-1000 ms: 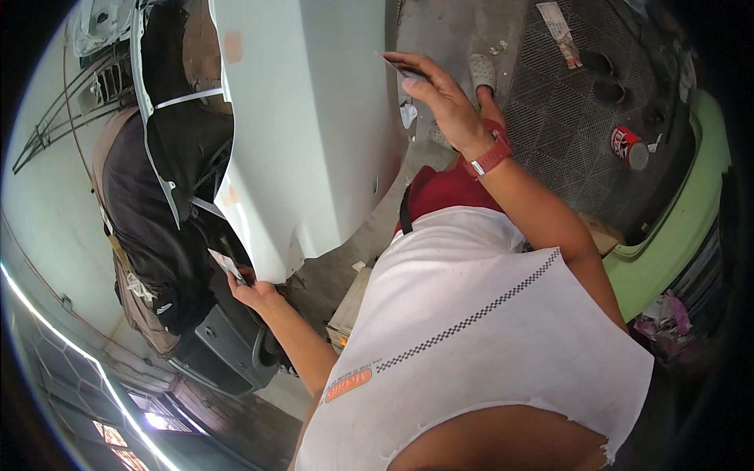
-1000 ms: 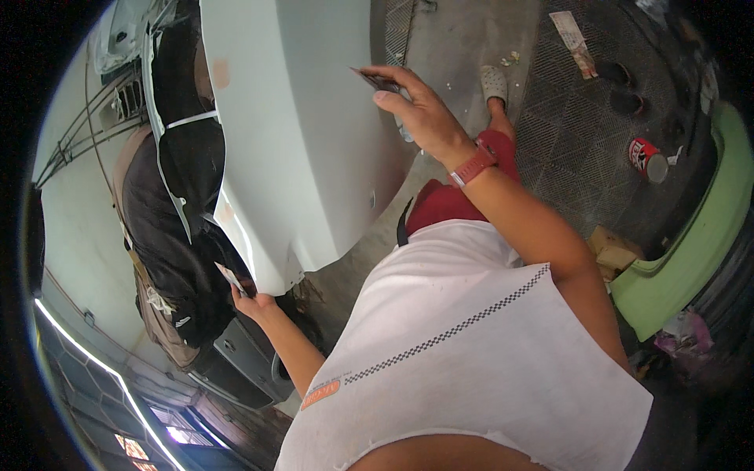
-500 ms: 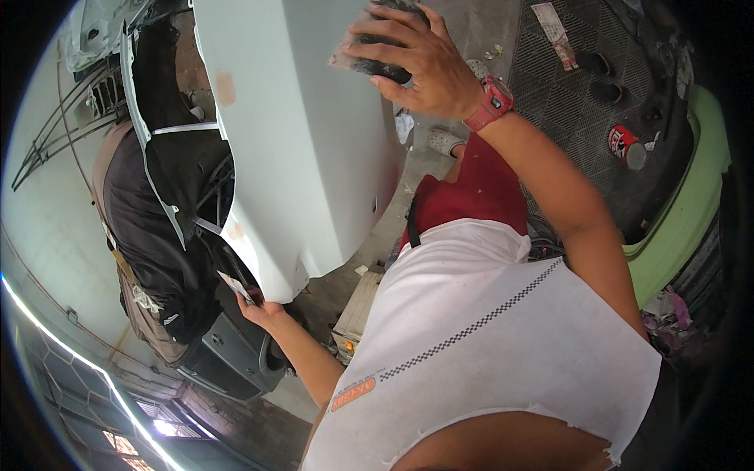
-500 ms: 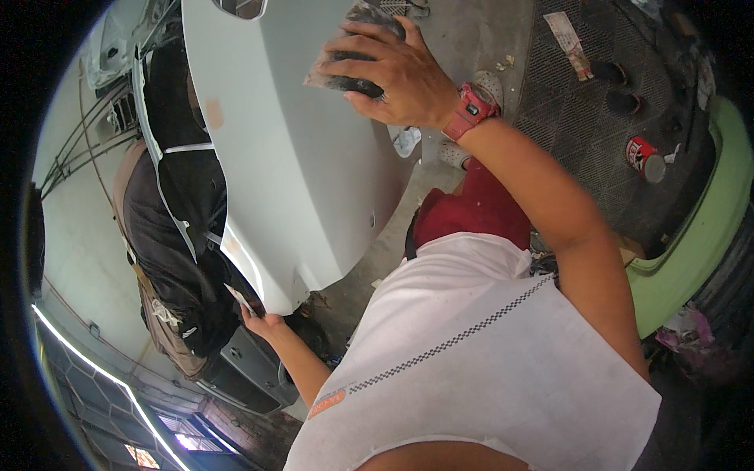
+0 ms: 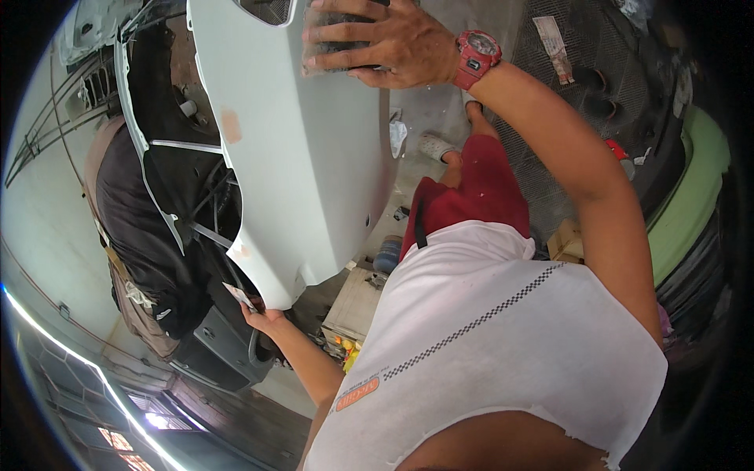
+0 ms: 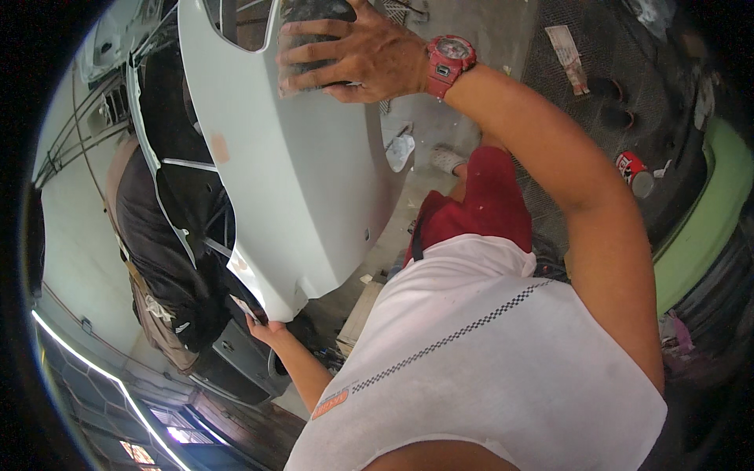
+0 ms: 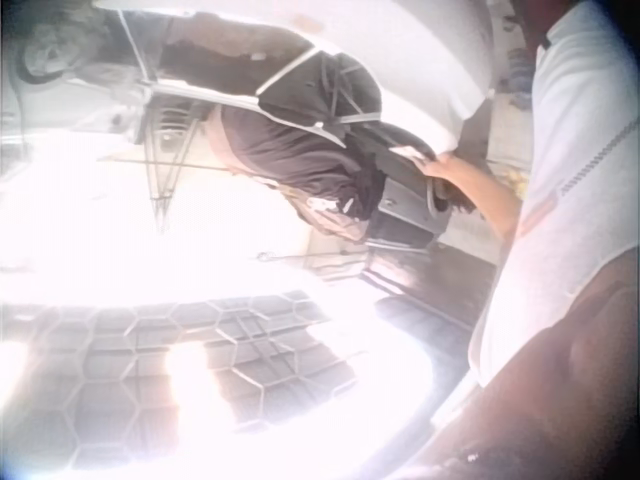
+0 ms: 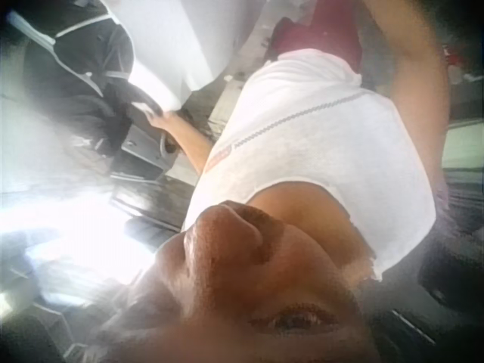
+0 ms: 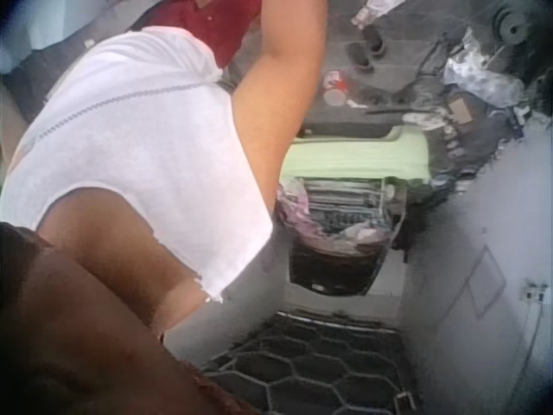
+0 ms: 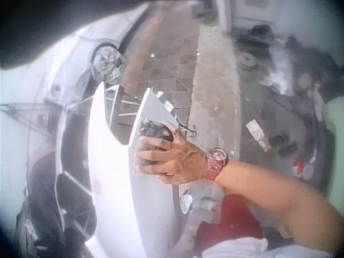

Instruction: The person sands a white car bumper with sandpaper, then moves to sand the hood of a white car. The person uses hand-held sandpaper to smooth the surfaces of the car parts.

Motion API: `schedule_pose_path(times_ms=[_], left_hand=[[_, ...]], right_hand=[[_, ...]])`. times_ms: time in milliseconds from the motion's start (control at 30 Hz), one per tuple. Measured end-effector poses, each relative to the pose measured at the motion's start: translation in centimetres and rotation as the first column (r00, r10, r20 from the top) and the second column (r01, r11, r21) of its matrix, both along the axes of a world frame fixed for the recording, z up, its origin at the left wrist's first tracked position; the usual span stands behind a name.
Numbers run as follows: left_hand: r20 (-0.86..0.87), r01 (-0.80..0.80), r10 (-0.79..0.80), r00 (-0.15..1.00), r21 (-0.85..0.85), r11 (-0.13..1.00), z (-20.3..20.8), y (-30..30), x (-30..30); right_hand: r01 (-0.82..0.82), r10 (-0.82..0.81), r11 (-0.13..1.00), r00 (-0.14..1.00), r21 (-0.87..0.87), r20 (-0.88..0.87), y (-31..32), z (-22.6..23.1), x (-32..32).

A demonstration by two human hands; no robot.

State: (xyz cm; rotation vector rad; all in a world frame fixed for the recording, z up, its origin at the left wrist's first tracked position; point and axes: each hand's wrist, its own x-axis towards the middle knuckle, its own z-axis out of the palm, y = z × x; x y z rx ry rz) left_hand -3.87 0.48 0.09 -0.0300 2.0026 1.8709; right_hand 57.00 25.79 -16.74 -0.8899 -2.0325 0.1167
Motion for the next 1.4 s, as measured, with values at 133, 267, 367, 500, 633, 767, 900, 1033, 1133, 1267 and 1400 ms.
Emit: schedule_pose_path(times_ms=[133,267,367,500,633,767,900,1033,1133,1267,1400], left_hand=[[-0.023,0.011,-0.011,1.0,-0.02,1.0,-0.2,-0.6,-0.7],[-0.055,-0.006,0.003,0.998,-0.054,0.999,-0.4,-1.3,-1.3],[0.004,-0.036,0.036,0.999,-0.009,0.999,-0.5,-1.5,-2.1],[-0.027,0.021,-0.022,0.999,-0.017,1.0,-0.8,-1.7,-2.7],[-0.015,-0.023,0.023,1.0,-0.02,1.0,-1.1,-2.0,-2.7],[0.022,-0.061,0.06,0.998,0.011,0.998,-1.2,-2.2,-3.0],[0.004,0.0,0.0,1.0,-0.033,0.999,-1.2,-2.4,-3.3],[-0.015,-0.006,0.005,1.0,-0.066,0.998,-1.4,-2.4,-3.1],[-0.011,-0.001,0.0,1.0,-0.066,0.998,-1.3,-2.2,-2.9],[-0.013,-0.039,0.038,0.999,-0.082,0.996,-1.3,-2.0,-2.9],[-0.027,-0.044,0.042,0.999,-0.111,0.993,-1.4,-2.1,-2.8]], right_hand=[[-0.011,0.01,0.999,0.999,0.031,0.034,1.3,0.5,0.3],[-0.044,0.044,0.999,0.998,0.005,0.04,2.0,0.9,0.5],[-0.062,0.062,0.998,0.996,-0.007,0.059,2.4,0.9,0.4],[-0.08,0.082,0.996,0.994,-0.031,0.076,2.5,1.0,0.6],[-0.056,0.057,0.998,0.992,-0.016,0.11,2.2,1.0,0.9],[-0.079,0.088,0.994,0.989,-0.073,0.117,2.3,0.8,0.7],[-0.084,0.09,0.995,0.987,-0.046,0.131,3.2,0.5,0.2],[-0.087,0.09,0.996,0.985,-0.024,0.148,3.7,0.3,0.2],[-0.073,0.07,0.997,0.981,0.009,0.18,3.7,0.2,0.5],[-0.066,0.063,0.998,0.986,0.016,0.157,3.6,0.2,0.6],[-0.086,0.088,0.996,0.989,-0.022,0.118,3.8,0.0,0.4]])
